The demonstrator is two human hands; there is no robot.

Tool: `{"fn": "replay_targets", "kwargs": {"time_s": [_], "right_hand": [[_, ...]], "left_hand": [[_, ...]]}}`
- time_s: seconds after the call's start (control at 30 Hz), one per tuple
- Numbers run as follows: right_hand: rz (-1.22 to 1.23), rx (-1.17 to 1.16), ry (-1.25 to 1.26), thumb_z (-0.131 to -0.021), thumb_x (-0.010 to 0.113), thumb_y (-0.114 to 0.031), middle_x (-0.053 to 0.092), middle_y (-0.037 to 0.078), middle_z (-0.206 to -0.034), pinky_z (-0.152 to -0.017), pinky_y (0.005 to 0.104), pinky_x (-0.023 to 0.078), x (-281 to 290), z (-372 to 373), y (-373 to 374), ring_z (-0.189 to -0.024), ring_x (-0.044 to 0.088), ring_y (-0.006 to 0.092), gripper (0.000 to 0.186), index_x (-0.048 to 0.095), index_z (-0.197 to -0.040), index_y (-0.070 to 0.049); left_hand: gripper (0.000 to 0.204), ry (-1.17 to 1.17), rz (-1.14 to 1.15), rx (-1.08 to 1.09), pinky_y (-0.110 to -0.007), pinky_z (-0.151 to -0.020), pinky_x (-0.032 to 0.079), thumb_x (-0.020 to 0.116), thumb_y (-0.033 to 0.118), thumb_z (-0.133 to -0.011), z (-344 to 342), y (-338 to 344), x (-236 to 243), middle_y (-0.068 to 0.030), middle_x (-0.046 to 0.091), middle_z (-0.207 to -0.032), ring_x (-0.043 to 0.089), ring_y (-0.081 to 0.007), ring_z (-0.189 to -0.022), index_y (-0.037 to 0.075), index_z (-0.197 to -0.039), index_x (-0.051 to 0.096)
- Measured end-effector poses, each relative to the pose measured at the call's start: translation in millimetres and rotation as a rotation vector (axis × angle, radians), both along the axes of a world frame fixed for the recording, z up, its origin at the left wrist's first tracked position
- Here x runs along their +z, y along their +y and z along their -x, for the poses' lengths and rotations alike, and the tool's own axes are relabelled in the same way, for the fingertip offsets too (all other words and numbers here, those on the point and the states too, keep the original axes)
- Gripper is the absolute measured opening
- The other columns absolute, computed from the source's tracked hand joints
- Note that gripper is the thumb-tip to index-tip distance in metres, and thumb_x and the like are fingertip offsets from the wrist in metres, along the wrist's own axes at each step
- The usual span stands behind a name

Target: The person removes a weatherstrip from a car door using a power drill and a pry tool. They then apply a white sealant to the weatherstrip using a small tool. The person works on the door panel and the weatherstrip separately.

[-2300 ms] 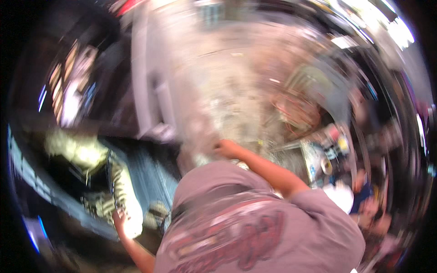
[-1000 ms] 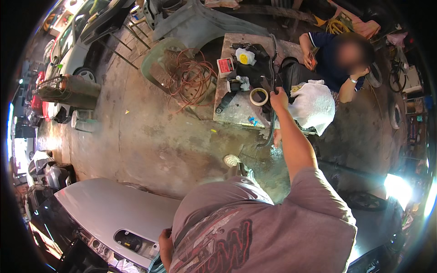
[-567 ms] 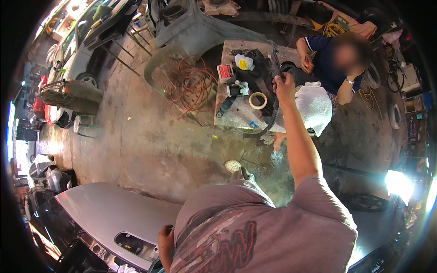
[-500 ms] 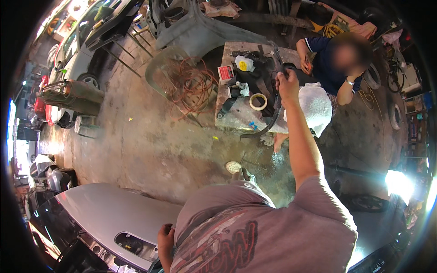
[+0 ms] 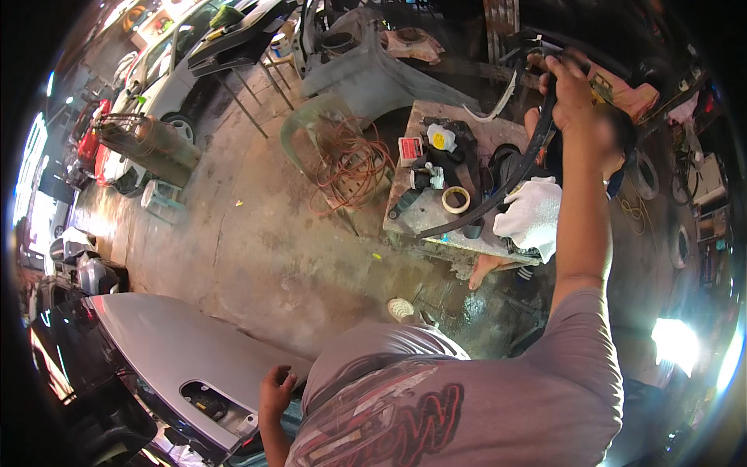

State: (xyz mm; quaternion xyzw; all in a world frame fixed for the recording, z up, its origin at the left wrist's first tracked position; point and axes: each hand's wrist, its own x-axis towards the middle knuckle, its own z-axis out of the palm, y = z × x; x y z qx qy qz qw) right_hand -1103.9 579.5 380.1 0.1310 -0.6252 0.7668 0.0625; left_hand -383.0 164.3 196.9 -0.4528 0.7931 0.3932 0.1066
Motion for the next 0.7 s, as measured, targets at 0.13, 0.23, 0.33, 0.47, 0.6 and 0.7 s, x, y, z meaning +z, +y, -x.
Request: {"fn": "replay_targets", "kwargs": {"time_s": [0.13,0.23,0.33,0.47,0.6,0.7], "right_hand": [[-0.07,-0.008,0.029,-0.103,0.067,-0.014,0.079,0.013,-0.116,-0.064,0.0259,0.051,72.6,6.3,-2.4,-0.075,0.06,0.0107,0.019,0.067,-0.117,-0.002],[-0.101,0.099,0.127,-0.104,0.068,-0.016,0.079,0.013,-0.118,-0.065,0.0255,0.052,120.2,-4.1,-8.9,-0.075,0.06,0.0099,0.019,0.067,-0.116,-0.002],[-0.147,0.217,0.233,-0.104,0.069,-0.018,0.078,0.012,-0.122,-0.065,0.0251,0.052,169.6,-16.9,-16.2,-0.076,0.059,0.0089,0.021,0.067,-0.119,-0.003],[-0.172,0.1,0.293,-0.105,0.064,-0.016,0.072,0.008,-0.096,-0.057,0.0315,0.052,243.8,-87.9,-53.9,-0.065,0.059,0.0157,0.016,0.065,-0.113,-0.002],[-0.12,0.064,0.456,-0.107,0.06,-0.011,0.068,0.007,-0.088,-0.053,0.0279,0.049,308.8,-140.9,-69.4,-0.062,0.057,0.0127,0.013,0.065,-0.111,0.0],[-0.166,0.264,0.644,-0.108,0.057,-0.01,0.073,0.017,-0.093,-0.049,0.0219,0.049,358.0,-187.1,-74.2,-0.057,0.058,0.01,0.021,0.065,-0.113,0.009]], "left_hand": [[0.033,0.067,-0.033,0.04,-0.041,-0.09,0.059,0.078,0.016,-0.093,-2.7,9.3,-17.4,-0.0221,0.078,-0.108,0.076,-0.0303,-0.102,-0.001,-0.121,0.072],[0.033,0.106,-0.011,0.048,-0.04,-0.089,0.059,0.079,0.015,-0.092,-3.1,24.2,-9.1,-0.0207,0.079,-0.107,0.076,-0.0288,-0.099,-0.001,-0.12,0.072],[0.033,0.099,-0.029,0.102,-0.039,-0.089,0.059,0.078,0.014,-0.093,-4.5,34.8,-2.4,-0.0199,0.079,-0.107,0.076,-0.0276,-0.098,-0.001,-0.121,0.072],[0.033,0.163,-0.023,0.126,-0.039,-0.09,0.059,0.078,0.014,-0.093,-3.6,39.7,-3.6,-0.0191,0.079,-0.109,0.076,-0.0261,-0.099,-0.001,-0.122,0.072],[0.033,0.251,-0.024,0.127,-0.038,-0.092,0.059,0.078,0.014,-0.094,10.6,36.1,-2.9,-0.0193,0.078,-0.111,0.076,-0.0256,-0.101,-0.001,-0.123,0.072],[0.036,0.412,0.093,0.102,-0.039,-0.092,0.059,0.078,0.013,-0.094,32.9,27.1,26.8,-0.0195,0.077,-0.115,0.075,-0.0258,-0.102,0.0,-0.126,0.07]]}}
